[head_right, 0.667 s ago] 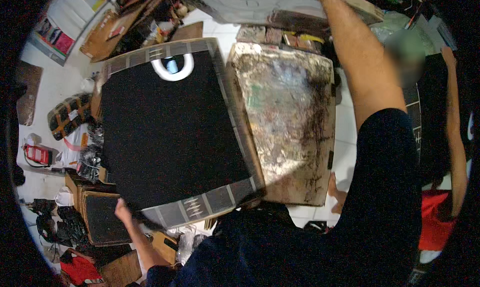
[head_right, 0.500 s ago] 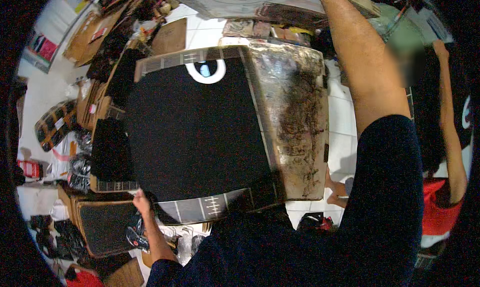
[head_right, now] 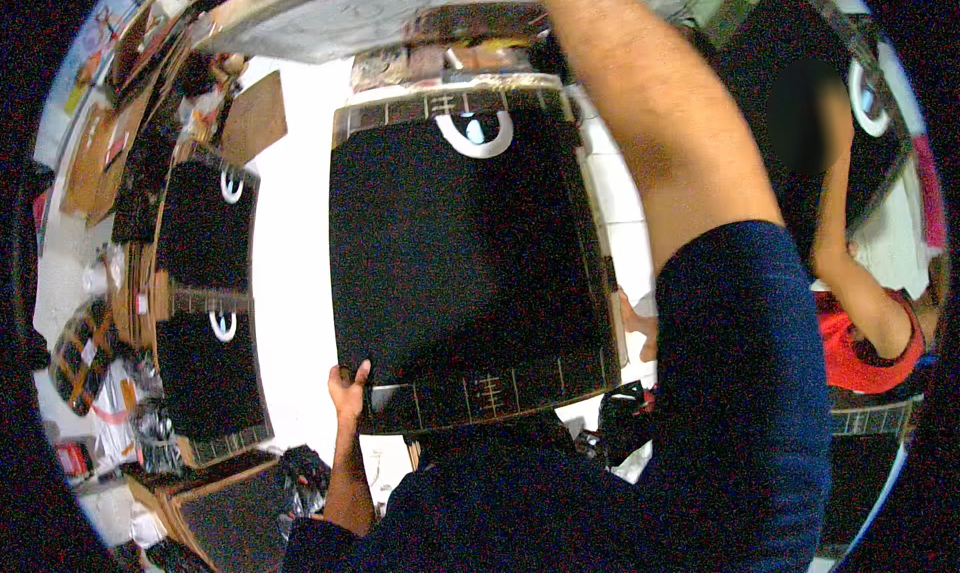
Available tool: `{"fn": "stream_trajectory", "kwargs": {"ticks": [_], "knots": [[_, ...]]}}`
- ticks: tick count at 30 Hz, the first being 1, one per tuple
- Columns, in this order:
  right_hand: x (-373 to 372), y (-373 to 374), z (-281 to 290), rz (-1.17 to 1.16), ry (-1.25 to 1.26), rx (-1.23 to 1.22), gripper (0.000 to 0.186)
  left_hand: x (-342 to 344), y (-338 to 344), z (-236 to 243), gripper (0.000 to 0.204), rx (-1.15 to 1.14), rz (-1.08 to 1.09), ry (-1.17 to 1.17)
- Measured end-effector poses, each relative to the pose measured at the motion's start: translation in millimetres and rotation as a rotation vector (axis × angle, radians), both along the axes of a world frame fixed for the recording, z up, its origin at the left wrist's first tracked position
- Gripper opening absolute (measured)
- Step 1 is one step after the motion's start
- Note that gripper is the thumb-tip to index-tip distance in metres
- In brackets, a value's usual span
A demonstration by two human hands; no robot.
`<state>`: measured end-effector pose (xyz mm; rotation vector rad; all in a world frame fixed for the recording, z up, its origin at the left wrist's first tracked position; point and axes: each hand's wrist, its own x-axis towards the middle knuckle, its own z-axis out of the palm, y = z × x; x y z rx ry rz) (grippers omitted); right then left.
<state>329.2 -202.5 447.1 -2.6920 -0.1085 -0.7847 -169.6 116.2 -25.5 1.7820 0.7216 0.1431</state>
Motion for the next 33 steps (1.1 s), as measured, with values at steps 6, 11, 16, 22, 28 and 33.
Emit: {"fn": "stream_trajectory", "kwargs": {"ticks": [6,11,16,22,28,33], "knots": [[5.0,12.5,0.3,0.043,0.116,-0.051,0.060,2.9,20.2,-22.5,0.070,0.004,-0.050,0.155],[15.0,8.5,5.5,0.079,0.121,0.047,0.057,9.3,25.0,5.3,0.043,0.248,-0.065,0.075],[16.8,7.8,6.4,0.070,0.142,0.050,0.053,15.0,2.0,57.8,0.042,0.123,-0.092,0.159],[17.4,12.4,7.8,0.054,0.113,0.080,0.054,16.5,-11.6,78.9,0.041,0.350,-0.108,0.176],[16.7,9.1,11.3,0.052,0.102,0.066,0.056,34.1,14.5,17.3,0.046,0.330,-0.010,0.154],[18.0,9.2,14.2,0.042,0.123,0.053,0.058,32.3,22.9,-2.7,0.050,0.404,-0.022,0.223]]}}
